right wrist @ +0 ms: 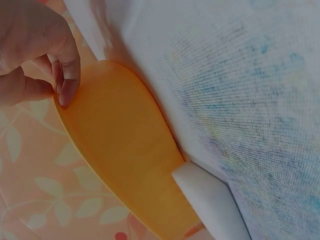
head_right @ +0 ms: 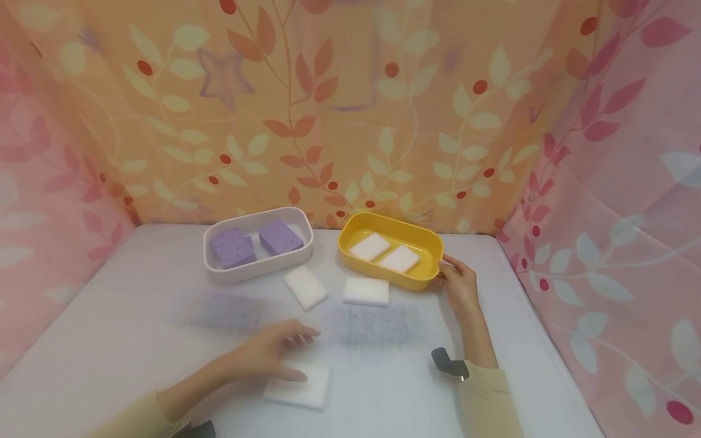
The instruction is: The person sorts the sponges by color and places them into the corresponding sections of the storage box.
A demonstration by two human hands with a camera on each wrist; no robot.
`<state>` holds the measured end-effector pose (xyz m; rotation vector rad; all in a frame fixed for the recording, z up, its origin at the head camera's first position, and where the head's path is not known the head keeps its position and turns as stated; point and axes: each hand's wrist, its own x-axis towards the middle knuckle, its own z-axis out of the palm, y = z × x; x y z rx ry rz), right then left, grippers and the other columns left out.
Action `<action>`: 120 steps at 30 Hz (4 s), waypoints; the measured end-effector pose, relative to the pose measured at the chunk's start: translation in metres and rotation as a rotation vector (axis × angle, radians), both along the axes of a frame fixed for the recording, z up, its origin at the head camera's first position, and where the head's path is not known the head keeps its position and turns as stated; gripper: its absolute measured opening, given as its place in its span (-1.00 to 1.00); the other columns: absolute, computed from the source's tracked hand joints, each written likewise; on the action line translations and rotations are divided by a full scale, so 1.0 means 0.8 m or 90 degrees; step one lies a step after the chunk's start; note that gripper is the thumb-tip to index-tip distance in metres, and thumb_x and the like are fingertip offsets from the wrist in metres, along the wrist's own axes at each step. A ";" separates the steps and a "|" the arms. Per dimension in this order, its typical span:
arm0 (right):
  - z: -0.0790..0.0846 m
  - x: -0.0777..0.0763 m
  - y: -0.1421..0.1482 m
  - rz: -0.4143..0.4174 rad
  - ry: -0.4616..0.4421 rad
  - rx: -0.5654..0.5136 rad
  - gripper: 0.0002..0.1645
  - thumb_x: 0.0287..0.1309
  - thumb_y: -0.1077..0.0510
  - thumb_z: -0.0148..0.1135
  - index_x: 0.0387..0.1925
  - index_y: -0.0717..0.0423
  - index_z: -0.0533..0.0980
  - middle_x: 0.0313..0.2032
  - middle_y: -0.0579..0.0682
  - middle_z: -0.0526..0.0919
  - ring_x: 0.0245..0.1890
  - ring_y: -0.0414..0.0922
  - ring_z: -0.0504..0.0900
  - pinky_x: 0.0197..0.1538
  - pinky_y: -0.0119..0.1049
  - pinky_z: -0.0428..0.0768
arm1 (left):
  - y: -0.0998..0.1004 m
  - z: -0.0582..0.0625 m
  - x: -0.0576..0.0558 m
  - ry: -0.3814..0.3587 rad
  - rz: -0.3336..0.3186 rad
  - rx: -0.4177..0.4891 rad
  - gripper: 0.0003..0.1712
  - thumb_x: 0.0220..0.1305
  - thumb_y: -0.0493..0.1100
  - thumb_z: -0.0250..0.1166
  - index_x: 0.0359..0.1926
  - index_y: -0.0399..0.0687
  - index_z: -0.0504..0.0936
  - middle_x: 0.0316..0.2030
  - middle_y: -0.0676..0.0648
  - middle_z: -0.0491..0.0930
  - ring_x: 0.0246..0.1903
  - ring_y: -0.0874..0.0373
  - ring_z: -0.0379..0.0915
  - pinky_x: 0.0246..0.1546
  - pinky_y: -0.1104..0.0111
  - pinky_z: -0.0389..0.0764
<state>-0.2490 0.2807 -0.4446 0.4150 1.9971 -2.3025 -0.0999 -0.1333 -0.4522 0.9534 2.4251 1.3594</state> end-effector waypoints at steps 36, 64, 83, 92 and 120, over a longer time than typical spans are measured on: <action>0.000 -0.001 -0.004 -0.006 -0.001 0.014 -0.27 0.58 0.20 0.11 0.62 0.25 0.14 -0.25 -0.23 0.65 -0.32 -0.32 0.56 -0.16 -0.57 0.65 | -0.012 -0.042 -0.003 -0.055 -0.066 -0.043 -0.27 0.03 0.05 0.71 0.24 0.09 0.67 0.07 0.16 0.64 0.00 0.35 0.51 0.01 0.44 0.58; 0.001 0.002 -0.006 -0.004 0.016 0.007 -0.28 0.58 0.22 0.12 0.60 0.31 0.14 -0.31 -0.23 0.67 -0.36 -0.33 0.57 -0.22 -0.57 0.63 | 0.012 0.005 -0.043 -0.003 -0.018 -0.065 -0.30 0.00 -0.09 0.72 0.19 -0.12 0.71 -0.03 0.05 0.67 -0.02 0.25 0.53 0.11 0.33 0.59; 0.000 -0.001 -0.006 -0.001 0.007 0.009 -0.26 0.57 0.20 0.13 0.61 0.28 0.14 -0.31 -0.21 0.65 -0.37 -0.33 0.57 -0.21 -0.57 0.65 | 0.034 0.014 -0.078 0.006 0.032 -0.083 -0.29 0.03 -0.08 0.70 0.23 -0.09 0.69 -0.02 0.02 0.66 -0.01 0.17 0.51 0.11 0.29 0.58; 0.000 -0.001 -0.005 -0.008 -0.007 -0.006 -0.26 0.57 0.21 0.14 0.62 0.26 0.14 -0.31 -0.22 0.67 -0.37 -0.32 0.58 -0.20 -0.56 0.67 | 0.049 0.031 -0.101 0.006 0.077 -0.091 -0.25 0.05 -0.04 0.70 0.27 -0.10 0.67 0.04 -0.03 0.66 0.02 0.12 0.50 0.09 0.31 0.56; 0.002 -0.001 -0.009 -0.003 -0.002 0.000 -0.27 0.57 0.21 0.13 0.61 0.27 0.14 -0.29 -0.21 0.64 -0.38 -0.32 0.57 -0.19 -0.56 0.66 | 0.095 0.071 -0.178 0.025 0.156 -0.124 -0.25 0.18 -0.04 0.61 0.33 -0.23 0.60 0.20 -0.22 0.61 0.16 -0.07 0.49 0.27 0.10 0.57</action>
